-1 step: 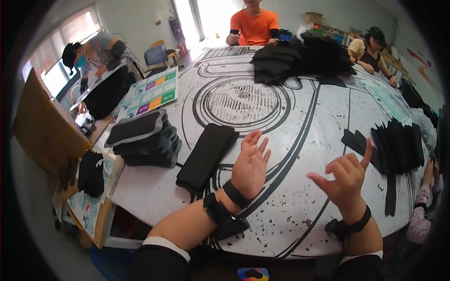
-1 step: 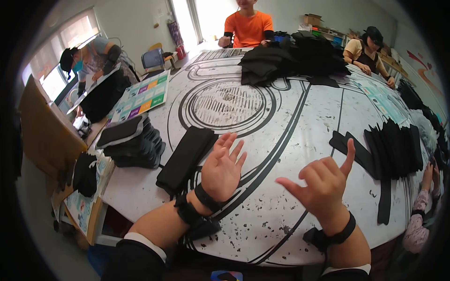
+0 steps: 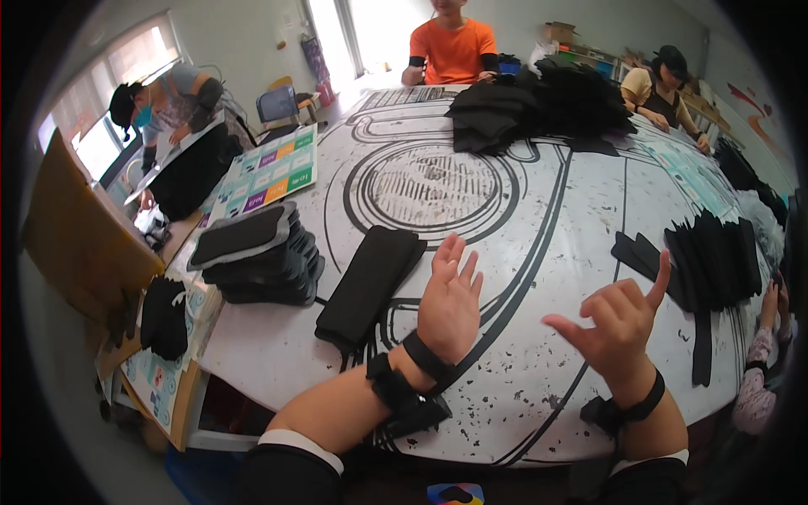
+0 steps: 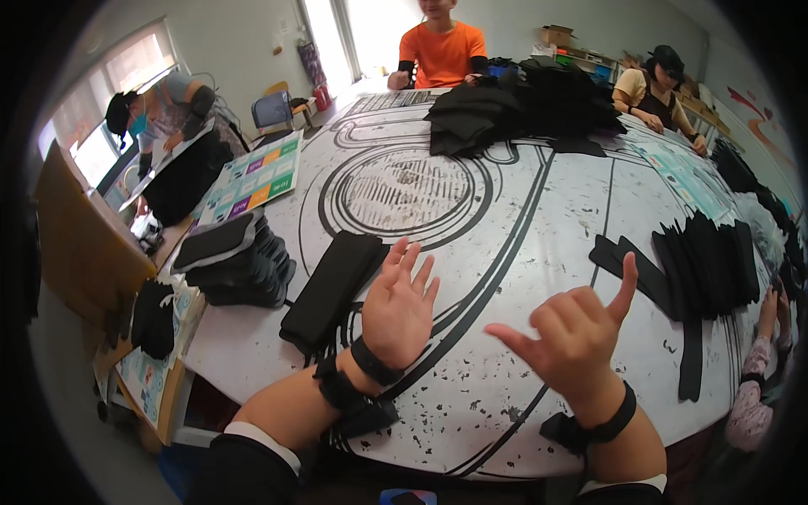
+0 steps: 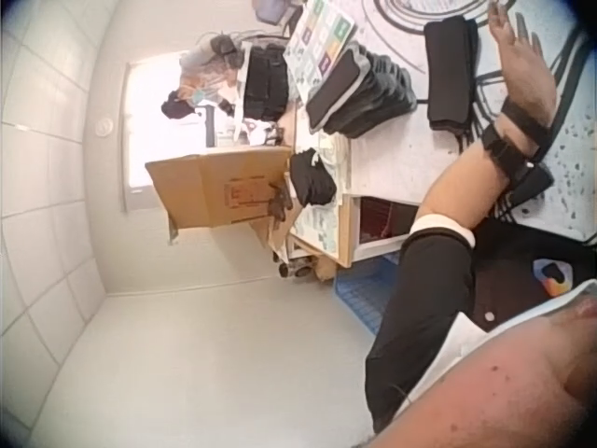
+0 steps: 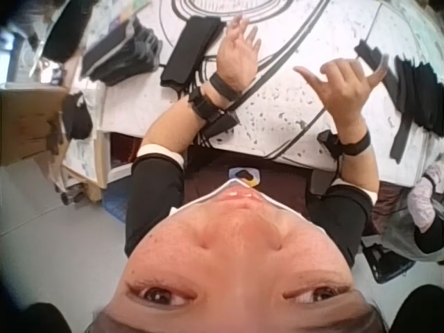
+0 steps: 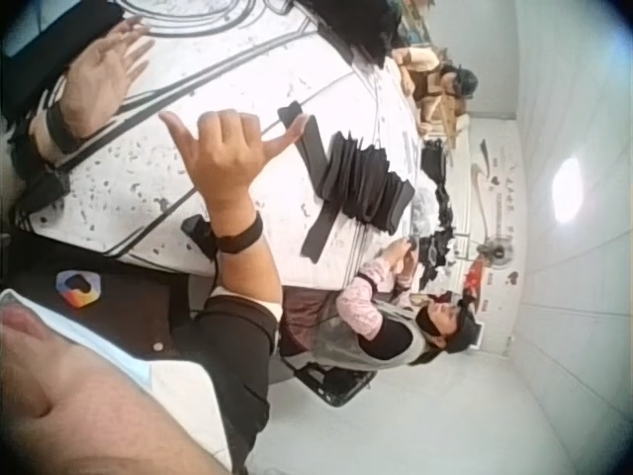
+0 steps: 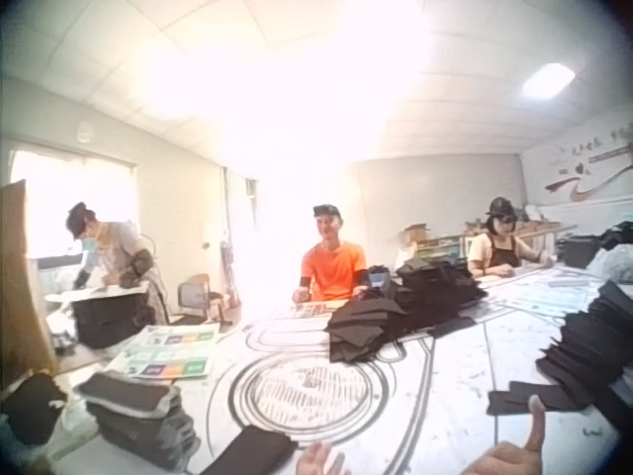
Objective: Inspecting and aligning shoe tongue or upper components against a template.
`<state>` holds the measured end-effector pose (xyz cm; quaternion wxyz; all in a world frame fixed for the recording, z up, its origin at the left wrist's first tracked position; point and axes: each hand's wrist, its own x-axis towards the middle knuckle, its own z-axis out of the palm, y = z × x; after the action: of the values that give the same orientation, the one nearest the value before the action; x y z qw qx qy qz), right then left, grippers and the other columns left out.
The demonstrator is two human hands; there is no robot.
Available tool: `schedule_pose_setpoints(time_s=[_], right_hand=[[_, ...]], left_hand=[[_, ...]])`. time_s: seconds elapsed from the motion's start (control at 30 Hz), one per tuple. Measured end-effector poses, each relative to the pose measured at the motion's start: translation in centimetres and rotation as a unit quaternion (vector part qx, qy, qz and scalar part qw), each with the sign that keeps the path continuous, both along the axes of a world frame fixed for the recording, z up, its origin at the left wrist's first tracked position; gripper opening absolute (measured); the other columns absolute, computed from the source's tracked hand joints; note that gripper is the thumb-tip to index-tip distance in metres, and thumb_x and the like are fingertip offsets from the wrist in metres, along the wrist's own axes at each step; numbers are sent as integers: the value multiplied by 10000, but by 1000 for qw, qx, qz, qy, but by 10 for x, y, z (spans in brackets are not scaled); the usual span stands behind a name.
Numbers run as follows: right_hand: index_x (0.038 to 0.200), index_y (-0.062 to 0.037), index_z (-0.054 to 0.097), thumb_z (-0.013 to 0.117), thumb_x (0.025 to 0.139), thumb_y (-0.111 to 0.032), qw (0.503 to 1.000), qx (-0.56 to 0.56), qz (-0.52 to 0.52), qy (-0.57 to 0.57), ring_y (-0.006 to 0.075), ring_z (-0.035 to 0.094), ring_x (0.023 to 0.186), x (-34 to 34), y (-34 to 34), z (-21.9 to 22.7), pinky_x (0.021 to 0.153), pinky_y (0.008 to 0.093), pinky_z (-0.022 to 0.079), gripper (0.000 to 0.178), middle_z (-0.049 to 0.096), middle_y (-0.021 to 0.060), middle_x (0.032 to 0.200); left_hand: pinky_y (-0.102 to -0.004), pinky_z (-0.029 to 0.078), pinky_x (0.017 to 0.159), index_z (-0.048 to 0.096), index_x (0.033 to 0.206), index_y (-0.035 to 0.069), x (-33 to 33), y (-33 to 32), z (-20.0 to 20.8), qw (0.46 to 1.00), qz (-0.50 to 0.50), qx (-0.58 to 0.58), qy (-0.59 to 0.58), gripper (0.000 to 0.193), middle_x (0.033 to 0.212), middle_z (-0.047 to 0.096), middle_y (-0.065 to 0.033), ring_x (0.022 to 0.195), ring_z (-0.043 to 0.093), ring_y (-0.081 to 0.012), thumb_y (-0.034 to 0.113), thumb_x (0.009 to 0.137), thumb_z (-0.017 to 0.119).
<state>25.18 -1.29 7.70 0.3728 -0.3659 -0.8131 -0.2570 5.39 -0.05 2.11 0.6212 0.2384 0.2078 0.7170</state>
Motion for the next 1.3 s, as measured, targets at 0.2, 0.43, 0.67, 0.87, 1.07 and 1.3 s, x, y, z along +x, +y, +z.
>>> schedule_pose_setpoints(time_s=[0.2,0.43,0.67,0.87,1.07,1.3], right_hand=[[434,-130,338,613,734,-532,994,61,69,-52,122,324,437,-32,-17,-4,1006,688,78,572,289,-28,449],[442,-136,360,613,744,-489,997,-1,78,-18,118,340,438,-34,-13,-10,1025,642,132,529,294,-26,439],[589,-54,530,657,777,-398,804,-552,40,215,142,475,537,14,32,-42,728,409,507,413,550,33,589],[1304,-70,336,251,899,-577,407,-657,285,567,198,563,851,11,38,-45,621,369,547,655,433,128,1289],[1056,-4,555,458,923,-251,496,-714,228,438,152,565,842,16,41,-66,770,298,487,297,583,82,1019],[976,-18,595,513,901,-134,640,-706,175,248,65,512,814,8,31,-63,759,209,418,161,592,8,905]], left_hand=[[-410,-72,1086,-43,1432,140,29,-22,22,996,-36,10,76,662,1486,-80,-157,1375,-58,-293,452,909,216],[-389,-64,1086,-27,1434,143,19,-22,12,991,-68,56,104,642,1485,-44,-168,1371,-33,-313,468,927,193],[-315,356,905,235,1345,80,-28,5,-2,978,-77,-100,165,527,1173,430,-135,1026,461,-203,139,876,467],[-257,405,746,331,1243,60,-37,9,-10,976,-124,-122,132,478,789,515,-34,744,496,-117,41,810,532],[-252,401,758,330,1245,45,-33,8,-15,976,-153,-85,125,484,817,512,-28,753,487,-118,11,797,509],[-234,405,754,396,1195,34,-31,8,-19,967,-165,-79,178,411,855,510,-28,778,493,-112,5,801,505]])
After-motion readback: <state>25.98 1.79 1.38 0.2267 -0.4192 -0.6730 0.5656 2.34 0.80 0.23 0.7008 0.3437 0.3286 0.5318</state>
